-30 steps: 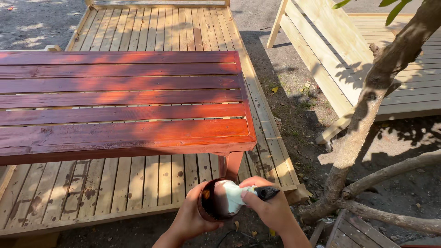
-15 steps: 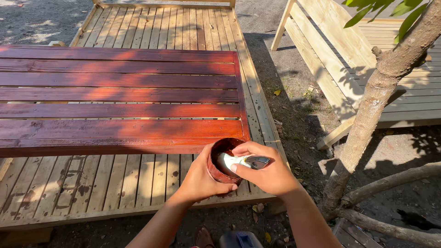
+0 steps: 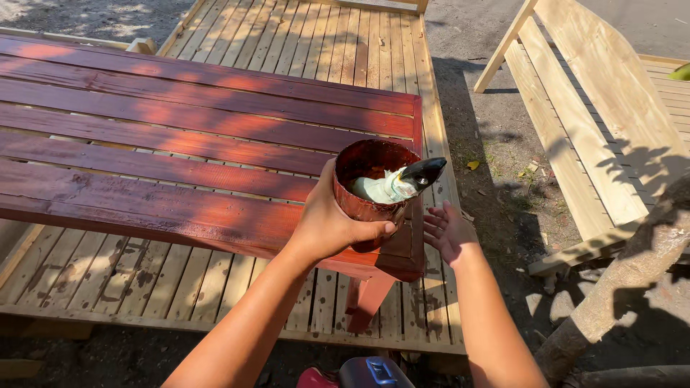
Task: The person applies reddish-brown wood stain to a slatted wooden bench using a cloth-wrapped brush, dipping the brush into a stain container held in the other hand. They coat the bench top, edges, and legs, moving around the bench to reach different sides.
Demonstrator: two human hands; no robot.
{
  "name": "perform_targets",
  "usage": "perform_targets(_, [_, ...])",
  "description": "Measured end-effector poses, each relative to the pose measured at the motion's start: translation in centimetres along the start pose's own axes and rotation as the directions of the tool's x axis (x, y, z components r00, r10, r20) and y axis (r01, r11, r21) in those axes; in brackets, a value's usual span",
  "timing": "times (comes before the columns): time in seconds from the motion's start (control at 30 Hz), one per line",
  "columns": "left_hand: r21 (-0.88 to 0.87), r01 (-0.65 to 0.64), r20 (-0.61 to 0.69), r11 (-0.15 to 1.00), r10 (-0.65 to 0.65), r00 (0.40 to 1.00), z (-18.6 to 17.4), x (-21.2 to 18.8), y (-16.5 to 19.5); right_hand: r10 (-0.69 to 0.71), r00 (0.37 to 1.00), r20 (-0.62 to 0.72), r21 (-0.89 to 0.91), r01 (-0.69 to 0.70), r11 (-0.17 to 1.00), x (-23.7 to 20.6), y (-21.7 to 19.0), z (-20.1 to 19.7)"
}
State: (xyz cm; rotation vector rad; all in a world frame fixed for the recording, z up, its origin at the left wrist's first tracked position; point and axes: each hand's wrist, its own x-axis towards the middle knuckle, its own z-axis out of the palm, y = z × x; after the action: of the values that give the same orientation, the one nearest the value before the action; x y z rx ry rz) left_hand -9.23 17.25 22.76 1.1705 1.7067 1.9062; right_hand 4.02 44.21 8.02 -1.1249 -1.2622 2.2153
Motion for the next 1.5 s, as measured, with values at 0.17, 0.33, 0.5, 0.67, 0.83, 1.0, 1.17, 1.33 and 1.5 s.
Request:
perform_targets(0.17, [0.024, 0.016, -0.102, 1.000, -0.014, 0.995, -1.1, 1.4, -0.6, 0.047, 0.998, 0.032, -0.213, -0.039, 0.976, 4.5, -1.7, 2.9])
perform_targets(0.33, [-0.017, -0.001, -0.197, 1.000, -0.002, 0.980, -1.1, 3.3, -0.9, 0.143, 0.979, 0.148, -0.036, -0.139, 0.990, 6.9, -2.2, 5.6])
perform_targets(0.5, [0.080, 0.104, -0.301, 0.991, -0.076, 0.951, -2.3, 4.8, -0.3, 0.056, 0.982, 0.178, 0.025, -0.062, 0.998, 11.4, -1.7, 6.3])
perform_targets(0.67, [0.123, 0.206, -0.367, 0.971, -0.148, 0.918, -3.4, 5.2, -0.8, -0.027, 0.997, 0.079, -0.032, 0.029, 0.999, 15.7, -1.3, 6.0])
perform_targets(0.83, [0.029, 0.110, -0.376, 0.994, -0.091, 0.922, -2.9, 7.5, -2.5, -0.047, 0.996, 0.070, -0.187, 0.060, 0.981, 19.9, -5.6, 7.2])
perform_targets(1.0, [0.021, 0.086, -0.357, 0.996, -0.073, 0.931, -2.1, 10.2, -3.7, -0.103, 0.991, 0.085, -0.261, 0.122, 0.958, 22.7, -9.8, 8.9])
perform_targets(1.17, [0.055, 0.032, -0.318, 0.998, -0.013, 0.948, -0.9, 12.4, -5.1, 0.010, 0.998, 0.057, -0.204, 0.001, 0.979, 22.9, -9.1, 8.9])
perform_targets(1.33, [0.085, 0.020, -0.279, 0.996, 0.005, 0.960, 0.4, 12.8, -5.3, 0.087, 0.996, -0.025, -0.430, -0.089, 0.899, 21.6, -9.3, 8.1])
perform_targets(1.5, [0.099, 0.080, -0.268, 0.992, -0.050, 0.962, 1.1, 10.9, -4.9, -0.566, 0.747, 0.349, -0.570, 0.648, 0.504, 15.9, -13.1, 8.4])
